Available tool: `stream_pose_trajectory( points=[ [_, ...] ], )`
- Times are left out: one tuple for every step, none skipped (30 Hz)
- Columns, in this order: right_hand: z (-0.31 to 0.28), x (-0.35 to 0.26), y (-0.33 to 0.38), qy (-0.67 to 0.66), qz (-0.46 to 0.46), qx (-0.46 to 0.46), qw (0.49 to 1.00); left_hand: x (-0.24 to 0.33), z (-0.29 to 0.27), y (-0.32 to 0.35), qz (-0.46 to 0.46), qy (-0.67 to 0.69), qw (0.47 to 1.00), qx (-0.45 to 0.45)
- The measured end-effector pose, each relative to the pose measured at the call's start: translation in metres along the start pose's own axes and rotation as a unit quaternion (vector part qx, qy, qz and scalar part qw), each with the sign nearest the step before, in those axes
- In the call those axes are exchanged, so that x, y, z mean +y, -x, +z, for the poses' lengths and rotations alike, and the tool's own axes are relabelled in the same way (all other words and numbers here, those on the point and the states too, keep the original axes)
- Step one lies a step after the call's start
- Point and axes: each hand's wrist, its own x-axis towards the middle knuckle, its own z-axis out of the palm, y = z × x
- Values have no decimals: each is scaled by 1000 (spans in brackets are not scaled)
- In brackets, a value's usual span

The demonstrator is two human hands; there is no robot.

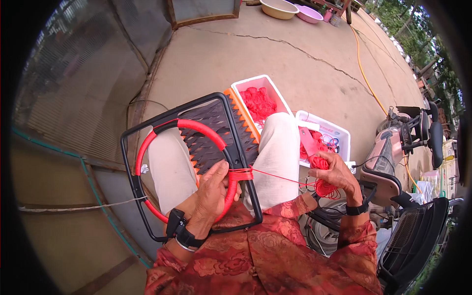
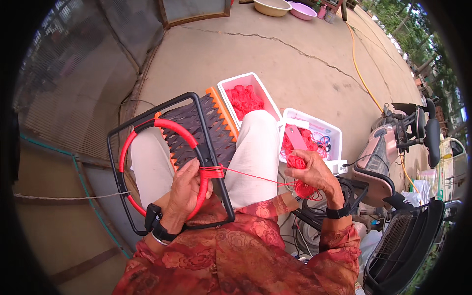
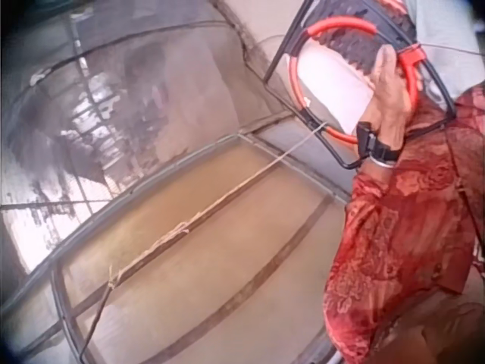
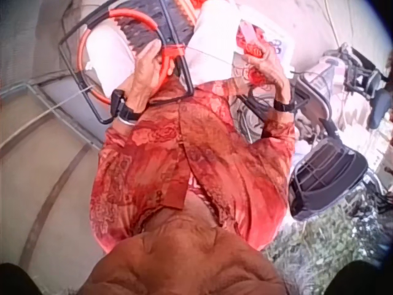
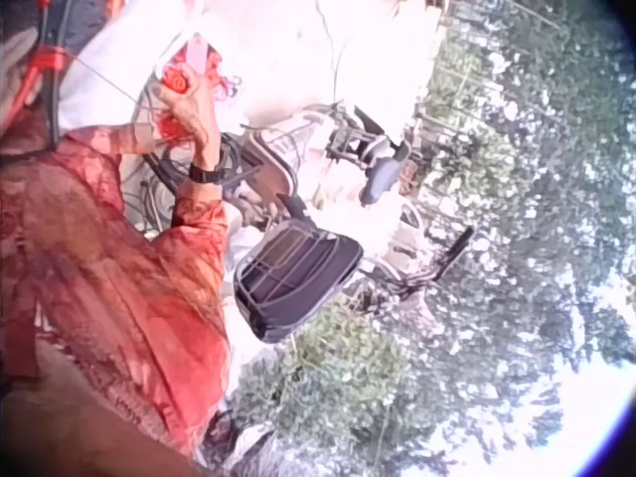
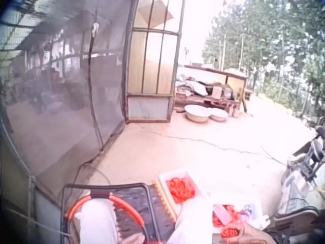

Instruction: Winding a red ribbon or string around a black circular frame component.

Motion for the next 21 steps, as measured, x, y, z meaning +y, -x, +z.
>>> stream_pose_trajectory(
  points=[
    [-5, 24, 5, 23, -1, 80, 997, 0, 1, -2, -5, 1, 1000, -4],
    [-9, 49, 8, 46, -1, 159, 986, 0, 3, -3, -22, 6, 1000, -5],
    [-13, 64, 9, 71, 7, 203, 977, 0, 3, -2, -37, 11, 999, -2],
    [-17, 76, 12, 95, 16, 247, 964, -1, 3, -2, -42, 10, 999, -3],
    [-20, 89, 11, 116, 39, 262, 957, -1, 3, -2, -49, 7, 999, -7],
    [-16, 100, 8, 115, 42, 264, 957, -2, 4, -2, -57, 3, 998, -12],
    [-12, 103, 2, 182, 3, 293, 939, -2, 5, -2, -58, 1, 998, -13],
    [-11, 105, -1, 247, -37, 320, 914, -3, 7, -2, -50, -5, 999, -7],
    [-8, 106, -4, 272, -22, 324, 906, -3, 9, -2, -41, -12, 999, -2],
    [1, 90, -12, 270, -27, 321, 907, -4, 10, -2, -37, -12, 999, 2],
    [11, 69, -17, 145, -53, 313, 937, -6, 10, -2, -42, -12, 999, 3],
    [23, 44, -20, 15, -77, 298, 951, -6, 9, -2, -48, -13, 999, 5],
    [34, 7, -16, -55, -64, 210, 974, -5, 7, 0, -46, -16, 999, 10],
    [43, -25, -12, -120, -49, 123, 984, -6, 5, 0, -41, -21, 999, 7],
    [54, -42, -14, -158, -46, 54, 985, -6, 5, 1, -37, -26, 999, 4],
    [63, -53, -15, -194, -41, -14, 980, -6, 6, 1, -38, -28, 999, 4],
    [72, -53, -19, -196, -13, -78, 977, -5, 8, 2, -41, -25, 999, 5],
    [80, -50, -23, -197, 16, -143, 970, -4, 8, 3, -44, -22, 999, 6],
    [83, -50, -23, -173, -3, -150, 973, -2, 9, 3, -41, -22, 999, 6],
    [83, -50, -21, -172, -5, -151, 973, -1, 9, 3, -58, -18, 998, -4],
    [81, -50, -19, -196, -11, -113, 974, 1, 10, 3, -76, -14, 997, -15]
  ],
)
